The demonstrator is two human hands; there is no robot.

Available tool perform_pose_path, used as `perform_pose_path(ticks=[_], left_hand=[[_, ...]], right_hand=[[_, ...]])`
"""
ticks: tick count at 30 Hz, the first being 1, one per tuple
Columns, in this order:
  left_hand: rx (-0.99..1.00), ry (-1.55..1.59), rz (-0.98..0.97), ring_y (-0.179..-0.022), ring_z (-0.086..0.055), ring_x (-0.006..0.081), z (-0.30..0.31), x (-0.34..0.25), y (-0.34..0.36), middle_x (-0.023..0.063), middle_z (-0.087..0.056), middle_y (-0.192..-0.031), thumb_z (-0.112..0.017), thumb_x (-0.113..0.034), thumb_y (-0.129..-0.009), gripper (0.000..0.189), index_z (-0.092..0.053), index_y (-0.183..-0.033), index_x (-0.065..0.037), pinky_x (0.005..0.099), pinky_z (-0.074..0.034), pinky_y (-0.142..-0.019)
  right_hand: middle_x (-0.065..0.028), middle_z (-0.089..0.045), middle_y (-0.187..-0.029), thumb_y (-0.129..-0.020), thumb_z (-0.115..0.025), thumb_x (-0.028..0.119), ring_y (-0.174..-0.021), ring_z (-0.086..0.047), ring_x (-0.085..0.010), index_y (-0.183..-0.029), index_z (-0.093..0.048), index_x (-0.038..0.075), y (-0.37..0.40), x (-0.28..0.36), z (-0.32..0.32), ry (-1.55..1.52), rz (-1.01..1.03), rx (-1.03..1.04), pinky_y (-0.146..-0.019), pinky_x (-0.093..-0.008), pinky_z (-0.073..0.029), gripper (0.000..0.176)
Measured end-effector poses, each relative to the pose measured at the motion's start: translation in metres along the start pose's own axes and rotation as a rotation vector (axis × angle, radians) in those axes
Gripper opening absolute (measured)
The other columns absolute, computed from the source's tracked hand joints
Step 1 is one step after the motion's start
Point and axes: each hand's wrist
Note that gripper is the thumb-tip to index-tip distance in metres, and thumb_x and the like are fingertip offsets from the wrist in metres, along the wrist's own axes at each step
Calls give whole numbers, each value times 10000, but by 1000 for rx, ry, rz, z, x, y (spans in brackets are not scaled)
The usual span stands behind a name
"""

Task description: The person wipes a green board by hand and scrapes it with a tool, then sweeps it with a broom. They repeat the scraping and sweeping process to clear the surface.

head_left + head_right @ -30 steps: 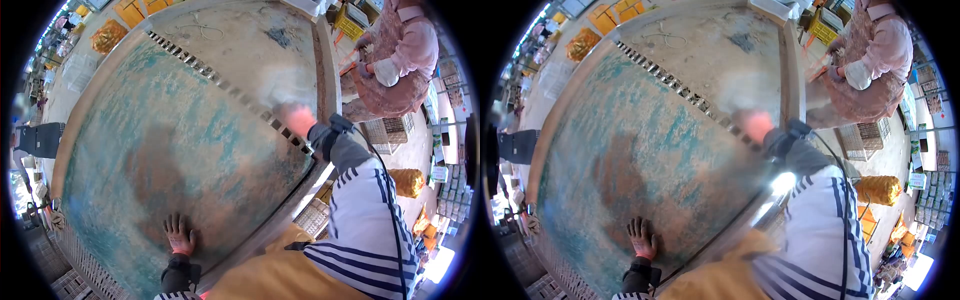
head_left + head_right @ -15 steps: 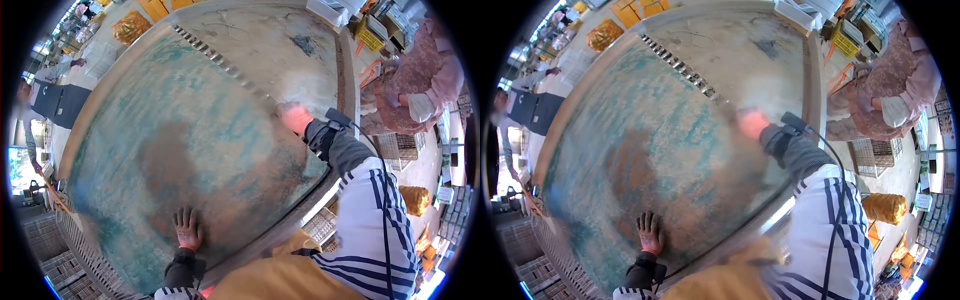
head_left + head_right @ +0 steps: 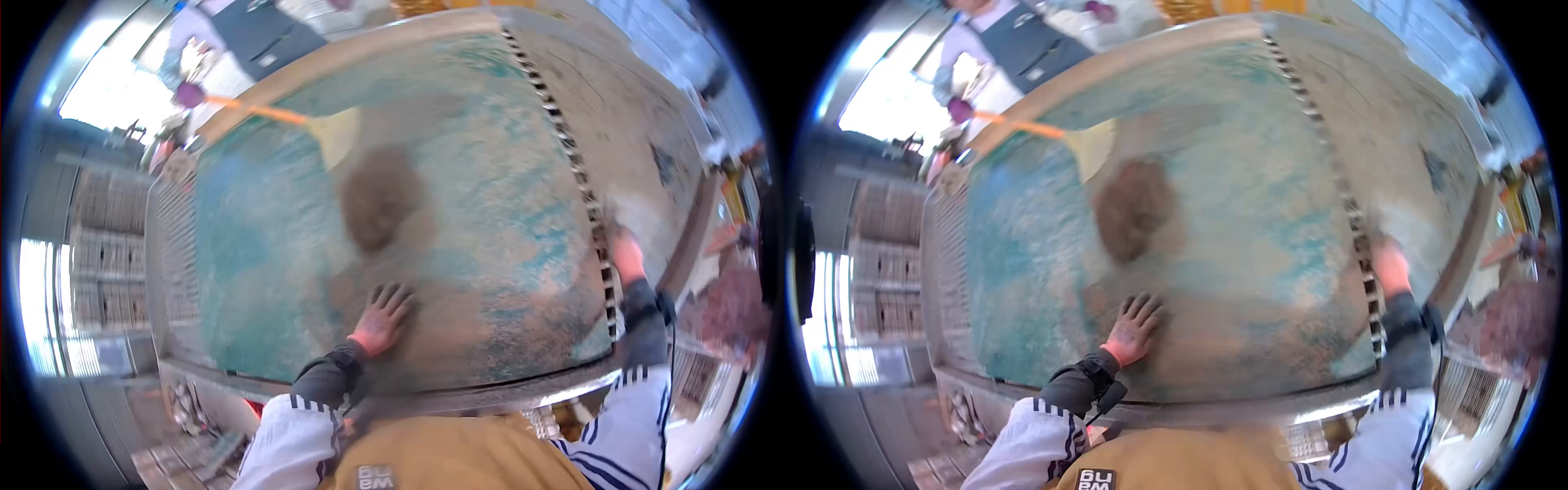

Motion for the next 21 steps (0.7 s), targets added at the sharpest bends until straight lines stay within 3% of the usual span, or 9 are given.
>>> perform_pose_path(ticks=[2,4,7,9,11,13,17,19,21], left_hand=[[-24,59,36,-1301,-312,385,10,-10,6,176,-390,-1381,-598,-235,-747,565,-473,-1265,-47,533,-219,-1075],[-80,113,71,-1292,-323,385,21,-17,33,175,-398,-1370,-622,-232,-726,551,-495,-1230,-50,535,-227,-1071],[-194,165,145,-1237,-396,371,38,-22,80,152,-537,-1191,-660,-203,-695,458,-564,-1125,-75,533,-254,-1056],[-119,130,231,-1186,-458,351,40,0,136,131,-609,-1058,-655,-183,-700,409,-590,-1093,-88,525,-281,-1044],[-310,109,325,-1068,-547,334,26,35,196,99,-639,-879,-650,-140,-698,367,-618,-1060,-90,491,-347,-996],[-295,142,609,-953,-592,328,44,61,251,111,-642,-873,-638,-117,-707,346,-629,-1050,-75,440,-411,-920],[-467,-70,653,-877,-584,338,35,137,388,134,-645,-904,-608,-155,-761,304,-630,-1055,-79,455,-426,-816],[-381,-80,751,-876,-588,325,26,176,453,132,-644,-900,-603,-184,-772,269,-634,-1021,-88,446,-425,-815],[-427,-61,761,-865,-589,320,28,193,500,131,-641,-891,-592,-178,-787,229,-634,-988,-76,442,-428,-810]], right_hand=[[-211,-612,-959,-934,-419,308,-899,-601,-385,-1136,-557,37,36,4,22,-568,-550,31,-732,-464,-479,365],[-240,-613,-1003,-930,-456,400,-825,-597,-356,-1176,-545,7,74,56,134,-890,-788,233,-714,-405,-445,472],[-165,-607,-806,-949,-448,334,-704,-552,-239,-1082,-569,-52,142,15,97,-884,-601,45,-670,-352,-444,425],[-135,-598,-775,-956,-447,332,-688,-542,-211,-1036,-575,-50,180,35,117,-922,-639,-31,-644,-338,-439,411],[-100,-583,-748,-960,-446,340,-656,-522,-185,-1000,-579,-39,213,58,128,-972,-711,-45,-609,-321,-428,404],[-4,-493,-682,-944,-466,385,-501,-435,-93,-1034,-574,42,230,105,160,-1090,-820,80,-418,-251,-351,371],[14,-467,-655,-937,-483,392,-431,-368,-83,-982,-581,72,256,199,172,-1206,-722,6,-384,-243,-314,337],[21,-448,-630,-936,-485,376,-446,-371,-80,-965,-583,73,267,230,161,-1139,-642,91,-390,-236,-309,320],[-16,-497,-611,-930,-507,333,-472,-436,-102,-915,-588,23,282,304,212,-1192,-672,81,-409,-250,-359,320]])
Point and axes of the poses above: each hand's wrist, its own y-axis away from the middle knuckle, its own z-axis out of the back of the hand, x = y × z
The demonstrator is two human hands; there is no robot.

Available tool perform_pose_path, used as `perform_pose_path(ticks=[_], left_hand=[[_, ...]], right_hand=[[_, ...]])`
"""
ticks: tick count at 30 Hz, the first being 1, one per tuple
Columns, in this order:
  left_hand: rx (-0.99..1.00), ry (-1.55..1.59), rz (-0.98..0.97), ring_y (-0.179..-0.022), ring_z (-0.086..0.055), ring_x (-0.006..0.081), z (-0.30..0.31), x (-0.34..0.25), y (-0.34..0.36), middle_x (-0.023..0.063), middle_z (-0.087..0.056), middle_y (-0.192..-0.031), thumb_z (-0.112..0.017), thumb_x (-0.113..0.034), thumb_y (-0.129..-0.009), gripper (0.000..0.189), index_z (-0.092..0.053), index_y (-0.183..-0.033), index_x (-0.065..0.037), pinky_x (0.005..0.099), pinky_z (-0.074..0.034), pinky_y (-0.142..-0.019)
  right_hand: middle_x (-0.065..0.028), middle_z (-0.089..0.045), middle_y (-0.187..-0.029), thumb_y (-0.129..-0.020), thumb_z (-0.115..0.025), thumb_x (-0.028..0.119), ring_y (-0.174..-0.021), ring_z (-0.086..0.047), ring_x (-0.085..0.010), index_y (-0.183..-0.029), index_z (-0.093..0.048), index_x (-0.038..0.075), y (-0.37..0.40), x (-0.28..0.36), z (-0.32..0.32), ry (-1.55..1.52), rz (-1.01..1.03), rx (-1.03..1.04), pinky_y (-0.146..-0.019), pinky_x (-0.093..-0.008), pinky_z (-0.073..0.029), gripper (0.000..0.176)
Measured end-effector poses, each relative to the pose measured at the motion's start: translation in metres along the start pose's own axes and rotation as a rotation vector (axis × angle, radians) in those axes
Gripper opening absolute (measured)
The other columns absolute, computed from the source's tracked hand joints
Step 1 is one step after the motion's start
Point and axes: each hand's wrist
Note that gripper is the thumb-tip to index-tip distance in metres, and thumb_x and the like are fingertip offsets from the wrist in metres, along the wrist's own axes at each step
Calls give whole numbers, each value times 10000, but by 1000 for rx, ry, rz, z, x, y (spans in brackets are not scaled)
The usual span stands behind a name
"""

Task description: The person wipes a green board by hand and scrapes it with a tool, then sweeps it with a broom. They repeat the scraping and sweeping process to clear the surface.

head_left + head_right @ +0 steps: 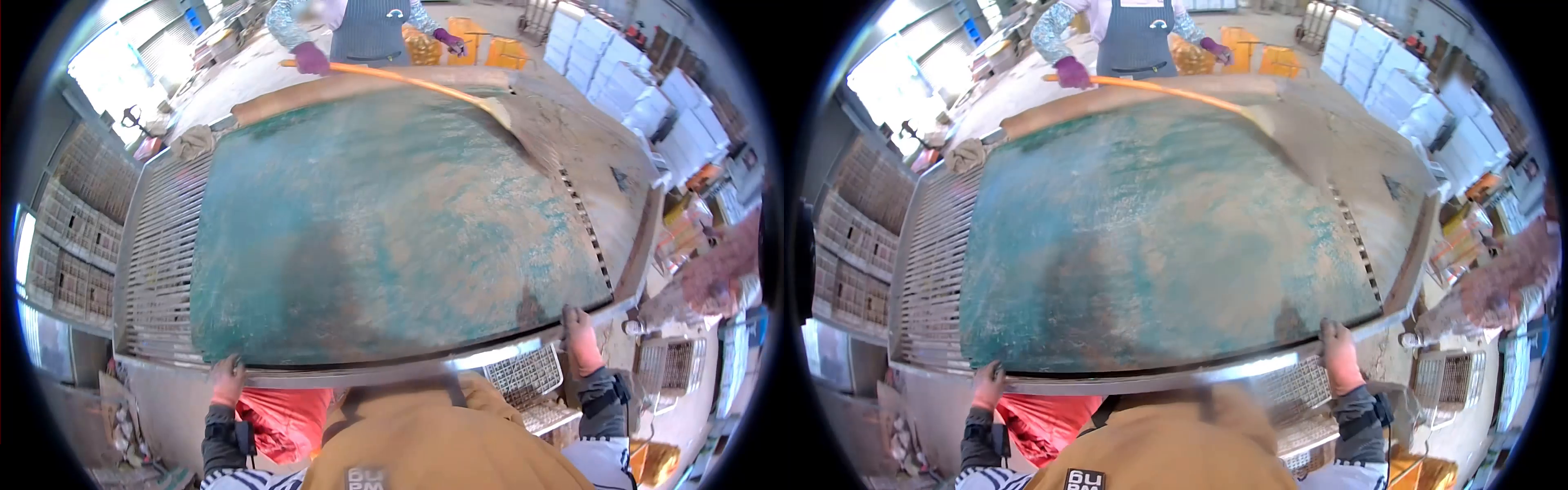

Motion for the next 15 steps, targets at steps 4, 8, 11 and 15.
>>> perform_pose_path(ticks=[4,8,11,15], left_hand=[[73,206,-14,-869,-580,334,7,70,20,141,-640,-885,-562,-148,-821,188,-633,-959,-42,430,-434,-790],[176,261,64,-762,-602,353,16,78,2,194,-635,-791,-547,-205,-857,230,-647,-848,2,429,-445,-686],[194,326,141,-712,-612,357,8,100,-19,214,-624,-731,-530,-283,-876,330,-655,-794,11,429,-445,-630],[118,257,206,-737,-624,351,-22,122,-33,193,-634,-699,-518,-383,-880,419,-681,-773,-13,428,-449,-656]], right_hand=[[18,-485,-635,-945,-469,317,-499,-425,-70,-978,-597,51,67,-17,-64,-91,7,81,-434,-229,-358,297],[5,-495,-636,-945,-479,342,-506,-440,-72,-967,-593,35,121,-43,-125,-66,208,99,-433,-231,-369,328],[-26,-510,-630,-948,-477,334,-496,-483,-102,-936,-587,10,146,-67,-146,240,652,17,-439,-264,-387,342],[-50,-537,-631,-941,-470,326,-483,-498,-127,-918,-587,-7,186,-91,-137,271,595,-90,-448,-293,-412,354]])
Point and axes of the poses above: each hand's wrist, its own y-axis away from the middle knuckle, its own z-axis out of the back of the hand, x = y × z
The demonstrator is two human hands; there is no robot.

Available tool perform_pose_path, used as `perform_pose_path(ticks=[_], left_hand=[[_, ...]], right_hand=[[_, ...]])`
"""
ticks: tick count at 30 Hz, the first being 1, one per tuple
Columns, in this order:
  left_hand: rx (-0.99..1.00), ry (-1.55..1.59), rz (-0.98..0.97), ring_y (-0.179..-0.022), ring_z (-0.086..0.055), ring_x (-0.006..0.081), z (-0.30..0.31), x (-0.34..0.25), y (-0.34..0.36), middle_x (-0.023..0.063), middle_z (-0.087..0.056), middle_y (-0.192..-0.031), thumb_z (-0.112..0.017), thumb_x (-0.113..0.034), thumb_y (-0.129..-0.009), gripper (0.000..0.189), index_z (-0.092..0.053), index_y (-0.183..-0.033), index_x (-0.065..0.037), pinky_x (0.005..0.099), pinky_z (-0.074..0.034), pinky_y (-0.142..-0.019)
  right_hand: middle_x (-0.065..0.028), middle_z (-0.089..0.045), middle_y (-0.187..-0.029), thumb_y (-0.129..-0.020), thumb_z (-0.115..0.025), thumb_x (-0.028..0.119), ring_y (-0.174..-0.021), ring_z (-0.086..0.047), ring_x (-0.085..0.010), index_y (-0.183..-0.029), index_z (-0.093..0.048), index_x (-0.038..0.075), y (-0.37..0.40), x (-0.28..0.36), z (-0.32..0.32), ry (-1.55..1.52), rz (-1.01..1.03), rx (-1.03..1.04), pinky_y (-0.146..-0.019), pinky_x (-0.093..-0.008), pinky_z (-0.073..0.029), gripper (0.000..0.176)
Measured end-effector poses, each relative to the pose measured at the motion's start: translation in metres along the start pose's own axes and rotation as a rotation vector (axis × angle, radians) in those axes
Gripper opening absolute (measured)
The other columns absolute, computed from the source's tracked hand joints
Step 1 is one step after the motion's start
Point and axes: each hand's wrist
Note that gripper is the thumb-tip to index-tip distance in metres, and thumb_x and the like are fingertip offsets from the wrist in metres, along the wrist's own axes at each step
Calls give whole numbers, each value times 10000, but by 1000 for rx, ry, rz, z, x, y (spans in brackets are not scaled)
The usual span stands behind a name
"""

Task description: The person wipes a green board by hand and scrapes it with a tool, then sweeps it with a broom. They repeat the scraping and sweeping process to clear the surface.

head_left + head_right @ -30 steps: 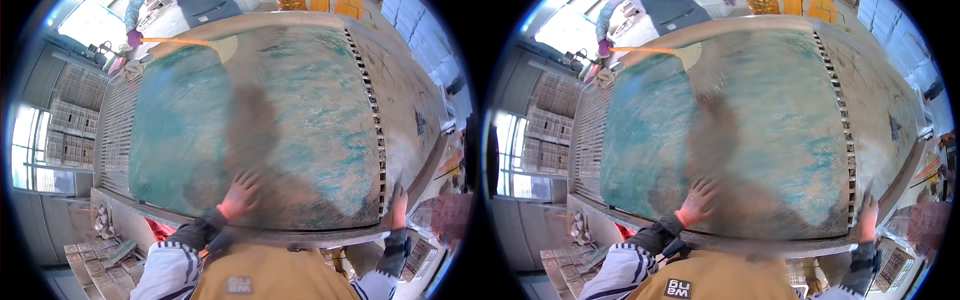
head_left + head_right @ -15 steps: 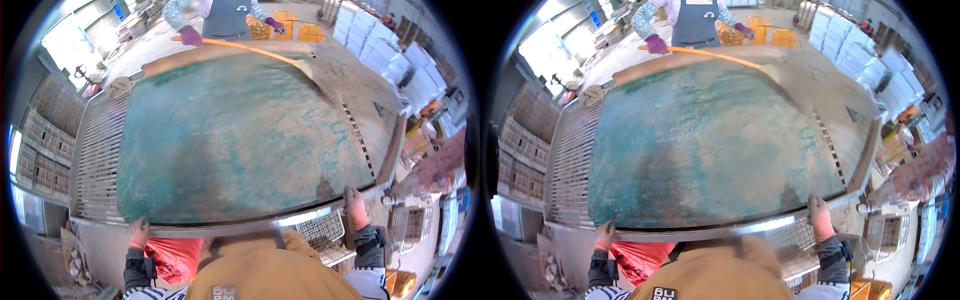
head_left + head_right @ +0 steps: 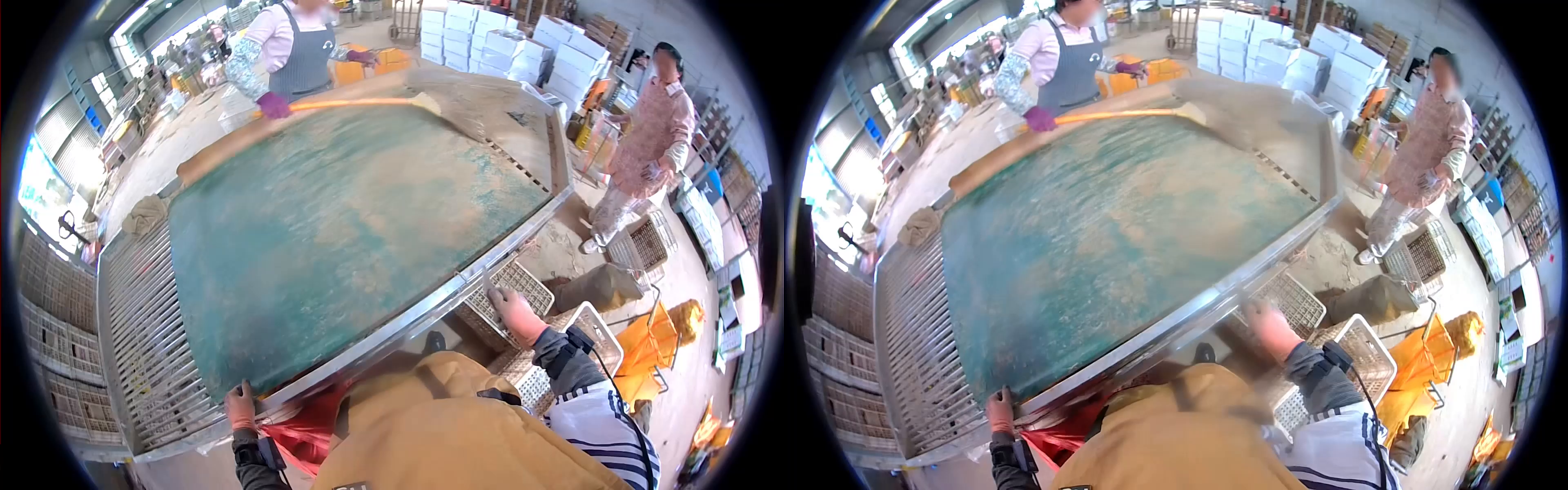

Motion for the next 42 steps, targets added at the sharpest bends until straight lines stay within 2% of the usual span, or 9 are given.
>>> perform_pose_path(ticks=[6,15,16,21,27,30,32,36,42], left_hand=[[-126,-46,27,-770,-621,353,8,-29,16,178,-654,-793,-504,-404,-889,402,-688,-853,-49,429,-451,-682],[-238,-73,-50,-813,-614,379,4,-32,20,190,-653,-872,-508,-371,-876,361,-672,-890,-49,451,-455,-693],[-225,-82,-43,-817,-614,380,4,-32,20,192,-653,-877,-510,-371,-875,361,-672,-892,-49,452,-455,-694],[-218,-114,-55,-812,-614,384,3,-30,18,199,-649,-868,-512,-361,-872,356,-672,-888,-43,452,-454,-686],[-200,-116,-34,-798,-609,389,5,-35,19,204,-643,-853,-509,-342,-873,347,-672,-864,-36,449,-451,-671],[-212,-142,-43,-800,-606,391,4,-33,19,202,-643,-855,-508,-341,-874,347,-673,-865,-36,450,-450,-673],[-217,-144,-63,-803,-604,391,3,-30,16,201,-642,-856,-506,-342,-875,348,-673,-870,-37,449,-449,-676],[-202,-132,-48,-813,-603,393,4,-29,16,205,-642,-861,-501,-343,-878,356,-671,-879,-30,447,-450,-687],[-216,-116,-80,-832,-604,396,2,-30,18,209,-643,-877,-498,-342,-881,364,-669,-891,-21,446,-454,-701]], right_hand=[[-186,-598,-845,-830,-557,212,-734,-619,-317,-985,-578,-31,72,7,37,-106,-873,126,-621,-399,-507,288],[-165,-633,-773,-929,-428,318,-623,-628,-266,-1217,-488,-51,180,-48,22,366,-495,546,-564,-376,-512,472],[-173,-636,-796,-908,-438,159,-647,-633,-281,-1392,-256,-10,192,-60,22,537,-308,605,-584,-377,-521,543],[-188,-617,-832,-840,-451,22,-733,-632,-302,-1458,-54,118,214,-89,19,318,-666,648,-677,-391,-519,740],[-246,-587,-950,-662,-561,-90,-798,-606,-351,-1470,-29,128,239,-81,24,523,-477,686,-719,-413,-494,992],[-235,-628,-835,-849,-435,338,-814,-622,-343,-1250,-395,-24,250,-92,18,288,-783,503,-795,-409,-474,542],[-235,-653,-787,-853,-264,692,-849,-637,-342,-910,-644,-101,253,-85,13,154,-978,305,-856,-398,-453,881],[-262,-594,-1000,-934,-366,129,-934,-584,-365,-1385,-303,110,265,-111,16,263,-890,630,-795,-384,-480,455],[-235,-608,-968,-896,-420,48,-861,-607,-367,-1366,-339,72,258,-83,27,593,-383,626,-760,-415,-493,478]])
Point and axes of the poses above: each hand's wrist, its own y-axis away from the middle knuckle, its own z-axis out of the back of the hand, x = y × z
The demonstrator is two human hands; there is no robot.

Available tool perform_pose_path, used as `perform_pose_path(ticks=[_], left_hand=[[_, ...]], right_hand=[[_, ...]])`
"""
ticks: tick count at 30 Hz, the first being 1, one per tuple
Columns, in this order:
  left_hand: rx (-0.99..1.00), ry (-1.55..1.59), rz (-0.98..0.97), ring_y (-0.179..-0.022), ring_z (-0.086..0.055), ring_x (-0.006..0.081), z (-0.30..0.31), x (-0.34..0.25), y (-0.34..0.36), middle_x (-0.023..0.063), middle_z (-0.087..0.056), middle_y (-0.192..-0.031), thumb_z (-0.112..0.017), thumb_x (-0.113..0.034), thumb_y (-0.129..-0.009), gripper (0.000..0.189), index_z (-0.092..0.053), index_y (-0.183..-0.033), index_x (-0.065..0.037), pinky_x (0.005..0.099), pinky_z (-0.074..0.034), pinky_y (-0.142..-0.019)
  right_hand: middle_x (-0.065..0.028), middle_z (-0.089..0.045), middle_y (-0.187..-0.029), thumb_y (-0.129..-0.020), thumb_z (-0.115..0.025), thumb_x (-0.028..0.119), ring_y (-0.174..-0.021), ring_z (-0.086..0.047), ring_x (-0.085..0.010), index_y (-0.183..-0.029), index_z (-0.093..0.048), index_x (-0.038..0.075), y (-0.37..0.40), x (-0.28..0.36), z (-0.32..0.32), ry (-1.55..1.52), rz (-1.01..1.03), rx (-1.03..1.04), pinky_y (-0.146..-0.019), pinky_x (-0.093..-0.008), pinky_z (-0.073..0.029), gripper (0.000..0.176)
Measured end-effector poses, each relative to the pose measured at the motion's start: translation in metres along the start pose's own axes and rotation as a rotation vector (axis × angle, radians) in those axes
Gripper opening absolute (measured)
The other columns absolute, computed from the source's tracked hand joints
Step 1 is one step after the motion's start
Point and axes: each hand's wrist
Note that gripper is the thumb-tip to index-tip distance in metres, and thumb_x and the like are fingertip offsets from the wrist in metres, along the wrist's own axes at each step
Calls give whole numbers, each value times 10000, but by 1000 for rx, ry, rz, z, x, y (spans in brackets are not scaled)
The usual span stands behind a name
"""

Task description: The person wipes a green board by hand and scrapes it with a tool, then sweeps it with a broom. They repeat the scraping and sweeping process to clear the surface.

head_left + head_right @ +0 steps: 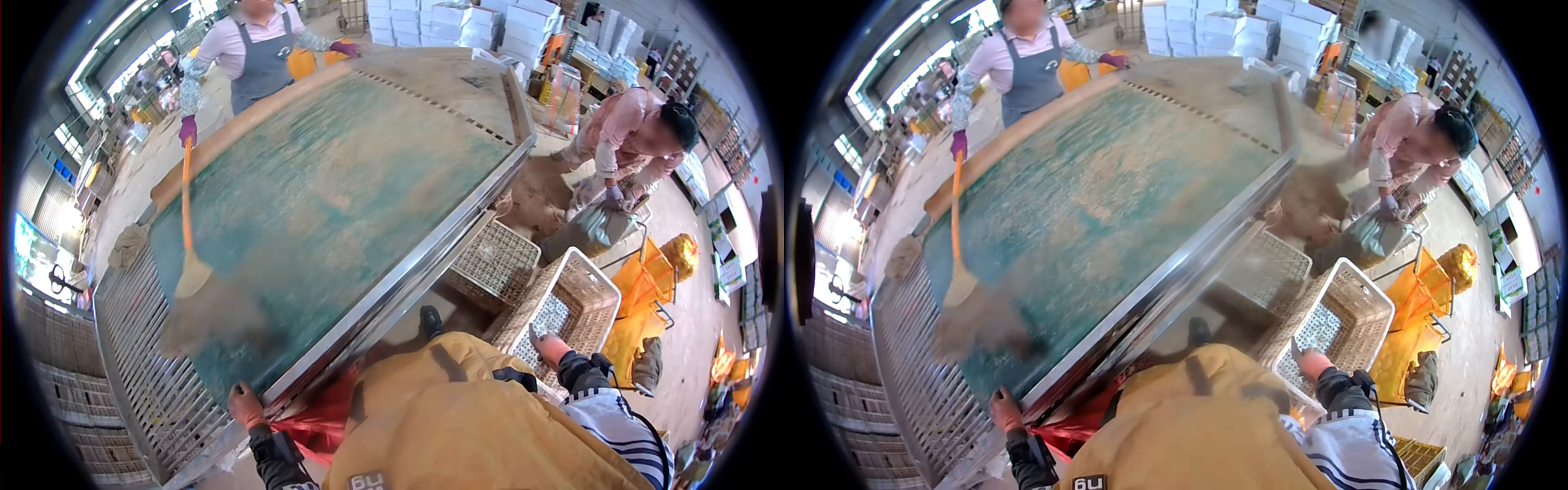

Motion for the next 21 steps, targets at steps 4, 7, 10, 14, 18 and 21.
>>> perform_pose_path(ticks=[4,7,10,14,18,21], left_hand=[[-7,49,6,-855,-604,399,9,-11,4,208,-643,-892,-497,-378,-880,395,-669,-903,-23,461,-452,-717],[-15,-62,77,-853,-603,399,5,2,-1,199,-646,-884,-493,-410,-874,412,-673,-889,-40,468,-455,-722],[49,-81,114,-837,-611,390,11,-9,-1,187,-653,-869,-490,-406,-872,394,-680,-875,-61,460,-462,-722],[19,-36,86,-808,-612,388,3,0,-2,187,-650,-851,-496,-398,-870,387,-674,-856,-54,458,-462,-698],[6,-21,73,-743,-601,392,7,-6,0,202,-631,-792,-498,-393,-873,394,-657,-804,-39,456,-443,-645],[-33,-13,31,-696,-581,404,5,-5,2,213,-610,-743,-490,-380,-882,405,-630,-750,-24,461,-418,-610]], right_hand=[[-239,-620,-926,-848,-488,73,-800,-604,-371,-1334,-393,50,-29,-31,-39,-439,-58,0,-694,-447,-478,495],[-252,-615,-922,-865,-443,82,-820,-600,-379,-1367,-362,55,-40,-22,-28,-222,-30,77,-707,-449,-474,509],[-267,-602,-954,-881,-402,81,-861,-592,-388,-1395,-325,73,-25,0,7,30,54,42,-734,-448,-477,520],[-273,-579,-991,-830,-436,-7,-925,-579,-399,-1382,-261,76,-20,-4,9,68,53,69,-790,-428,-483,586],[-223,-596,-1036,-937,-347,120,-954,-592,-298,-1315,-465,102,-11,25,42,-164,-140,82,-787,-367,-463,396],[-198,-605,-996,-949,-367,181,-830,-595,-235,-1303,-476,97,-14,17,35,-322,-155,95,-727,-357,-473,379]])
Point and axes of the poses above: each hand's wrist, its own y-axis away from the middle knuckle, its own z-axis out of the back of the hand, x = y × z
